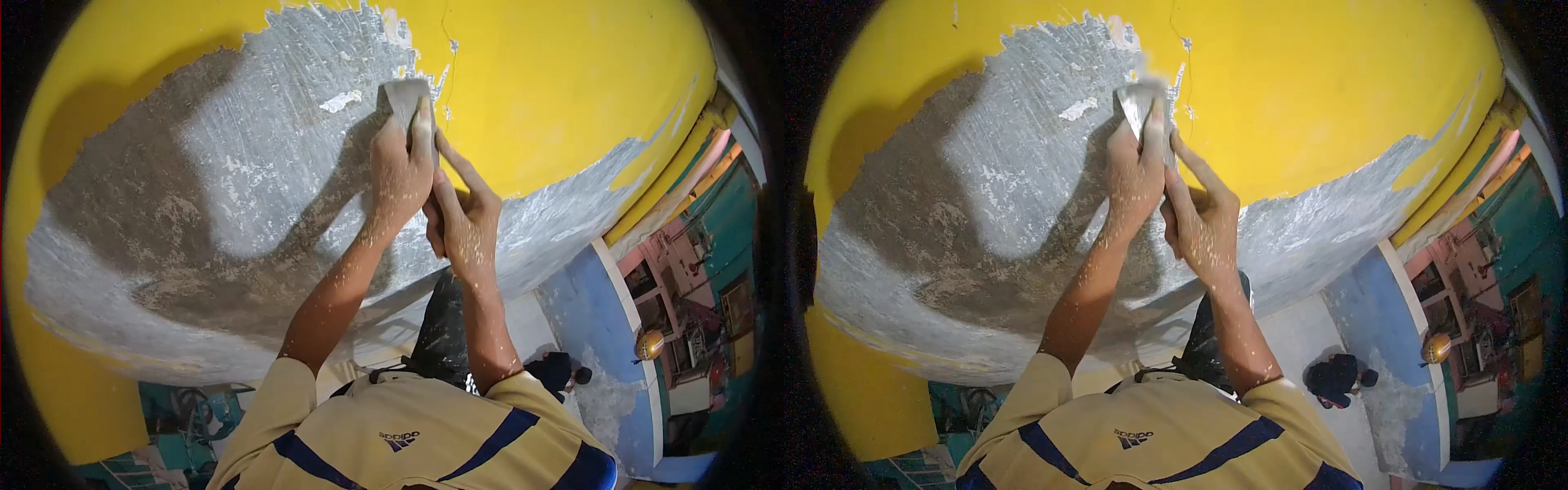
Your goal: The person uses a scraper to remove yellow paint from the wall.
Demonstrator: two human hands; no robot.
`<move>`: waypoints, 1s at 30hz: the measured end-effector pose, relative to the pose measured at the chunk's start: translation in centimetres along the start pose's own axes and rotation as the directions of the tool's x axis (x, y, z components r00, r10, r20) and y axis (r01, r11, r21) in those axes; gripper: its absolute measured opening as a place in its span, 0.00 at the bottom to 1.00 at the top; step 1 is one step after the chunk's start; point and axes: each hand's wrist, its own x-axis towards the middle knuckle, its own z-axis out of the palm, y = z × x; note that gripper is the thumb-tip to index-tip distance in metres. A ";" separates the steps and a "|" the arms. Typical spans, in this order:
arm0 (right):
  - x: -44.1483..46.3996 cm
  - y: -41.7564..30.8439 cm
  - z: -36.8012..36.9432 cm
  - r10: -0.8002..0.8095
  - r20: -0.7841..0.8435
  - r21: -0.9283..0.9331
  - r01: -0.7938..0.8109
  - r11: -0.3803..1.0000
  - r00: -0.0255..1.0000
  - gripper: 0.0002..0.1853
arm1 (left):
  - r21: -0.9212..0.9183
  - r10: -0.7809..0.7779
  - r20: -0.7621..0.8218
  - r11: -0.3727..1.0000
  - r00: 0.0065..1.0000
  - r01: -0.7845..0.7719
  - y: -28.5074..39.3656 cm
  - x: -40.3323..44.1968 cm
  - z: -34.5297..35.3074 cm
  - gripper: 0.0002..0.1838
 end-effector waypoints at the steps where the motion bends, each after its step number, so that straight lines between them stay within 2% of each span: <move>1: 0.6 -0.6 0.1 0.015 0.014 0.002 -0.015 1.000 1.000 0.23 | 0.054 0.011 0.021 0.998 1.000 -0.012 0.4 1.0 -0.2 0.25; 5: 2.8 -3.4 1.2 -0.110 0.040 0.032 0.109 0.994 0.993 0.23 | 0.014 -0.004 0.013 1.000 1.000 0.004 3.2 3.3 -0.4 0.26; 9: 0.8 -3.5 0.4 0.067 -0.003 -0.066 -0.067 0.996 0.998 0.23 | 0.037 0.012 0.055 0.999 0.998 -0.014 1.7 2.0 -0.5 0.26; 12: -0.5 -0.8 0.1 0.037 0.004 -0.064 -0.037 0.997 0.999 0.23 | -0.026 0.001 -0.051 1.000 0.999 -0.003 0.3 -0.8 -0.2 0.25; 17: 0.8 -3.2 0.2 0.032 0.036 -0.002 -0.032 0.999 0.999 0.22 | 0.038 -0.107 0.070 0.994 0.992 0.105 1.7 1.3 -0.6 0.25; 20: 0.9 -3.1 0.6 -0.018 0.022 -0.002 0.018 1.000 1.000 0.22 | -0.055 -0.042 0.014 0.998 0.999 0.043 2.0 1.7 -0.4 0.25; 21: 1.6 -2.9 0.8 -0.046 0.020 -0.024 0.046 0.999 0.999 0.22 | -0.046 0.044 -0.036 0.998 0.998 -0.046 1.9 2.3 -0.1 0.25; 24: 2.8 -2.4 0.8 -0.126 0.031 -0.027 0.127 0.992 0.992 0.22 | 0.099 -0.014 -0.003 0.995 1.000 0.014 3.6 3.6 -0.7 0.25; 25: 3.0 -2.8 0.8 -0.133 0.049 -0.016 0.134 0.991 0.990 0.22 | 0.116 0.054 -0.042 0.992 0.998 -0.049 3.7 3.9 -0.5 0.26; 26: 3.3 -3.4 0.7 -0.145 0.071 -0.003 0.146 0.989 0.987 0.22 | 0.112 0.039 -0.034 0.993 0.999 -0.035 3.9 3.9 -0.3 0.26; 29: 2.4 -3.9 -0.6 -0.023 0.113 -0.031 0.027 0.999 0.993 0.23 | 0.098 0.027 0.006 0.995 1.000 -0.028 3.1 3.0 -0.5 0.26; 30: 1.9 -3.6 -0.8 0.010 0.122 -0.044 -0.005 0.999 0.992 0.24 | 0.043 0.021 -0.017 0.999 1.000 -0.020 2.3 2.3 -0.3 0.26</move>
